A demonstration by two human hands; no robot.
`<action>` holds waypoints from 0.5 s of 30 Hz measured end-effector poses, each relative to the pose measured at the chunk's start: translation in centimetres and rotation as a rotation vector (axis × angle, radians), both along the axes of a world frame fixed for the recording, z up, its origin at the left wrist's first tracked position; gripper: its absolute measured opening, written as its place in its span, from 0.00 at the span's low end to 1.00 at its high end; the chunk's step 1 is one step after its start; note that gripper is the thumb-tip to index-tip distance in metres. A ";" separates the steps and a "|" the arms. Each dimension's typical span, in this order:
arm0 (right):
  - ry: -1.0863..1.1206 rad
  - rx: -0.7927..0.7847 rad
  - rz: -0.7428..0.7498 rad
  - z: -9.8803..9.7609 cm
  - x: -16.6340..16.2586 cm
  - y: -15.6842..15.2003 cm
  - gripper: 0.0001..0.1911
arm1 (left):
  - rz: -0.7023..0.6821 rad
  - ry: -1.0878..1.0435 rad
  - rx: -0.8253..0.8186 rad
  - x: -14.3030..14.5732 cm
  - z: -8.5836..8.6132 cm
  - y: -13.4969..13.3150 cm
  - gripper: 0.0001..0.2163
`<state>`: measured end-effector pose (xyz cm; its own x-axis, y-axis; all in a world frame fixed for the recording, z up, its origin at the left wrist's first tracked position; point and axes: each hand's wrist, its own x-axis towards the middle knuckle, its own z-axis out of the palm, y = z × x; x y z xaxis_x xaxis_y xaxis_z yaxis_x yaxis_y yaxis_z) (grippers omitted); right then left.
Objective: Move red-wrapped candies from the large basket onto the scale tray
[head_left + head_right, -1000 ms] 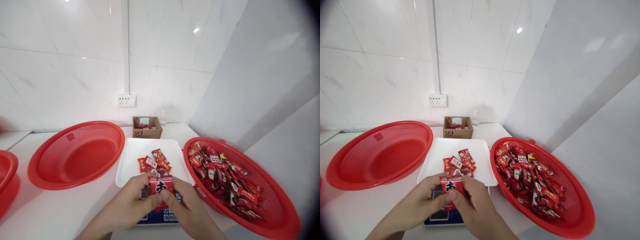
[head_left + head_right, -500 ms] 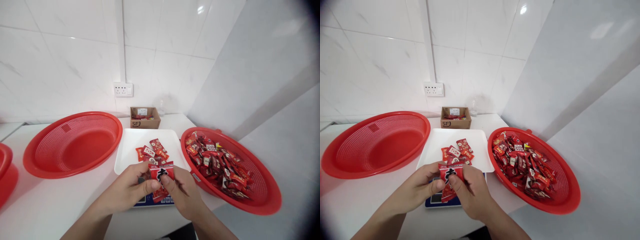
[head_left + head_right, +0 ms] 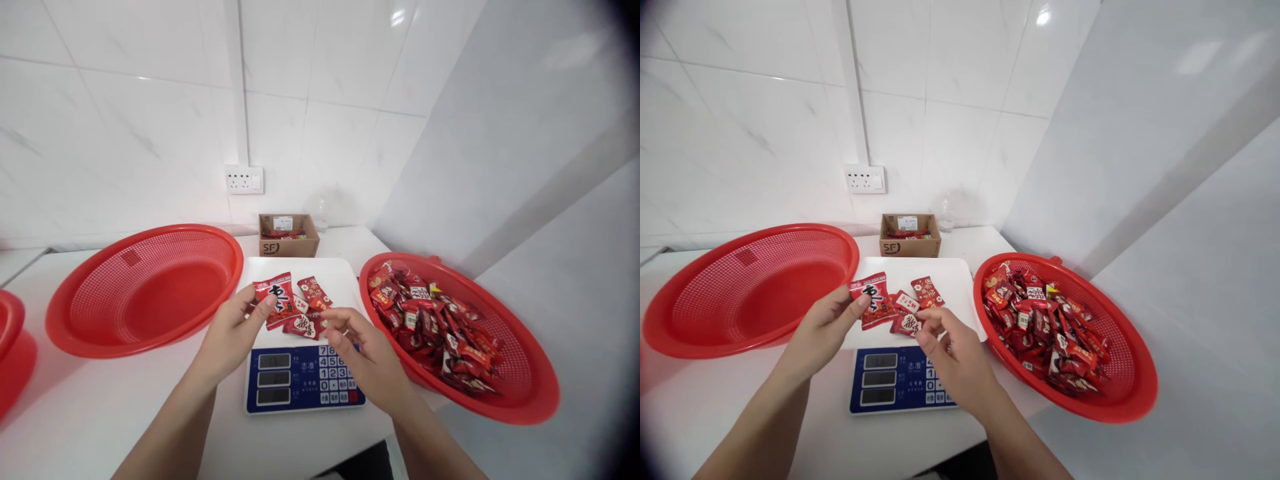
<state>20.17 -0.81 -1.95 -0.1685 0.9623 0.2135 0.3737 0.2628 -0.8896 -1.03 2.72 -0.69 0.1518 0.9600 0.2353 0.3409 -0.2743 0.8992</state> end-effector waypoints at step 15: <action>-0.258 0.112 -0.155 -3.4 3.3 0.1 0.15 | -0.055 0.666 0.198 3.4 -2.2 7.4 0.20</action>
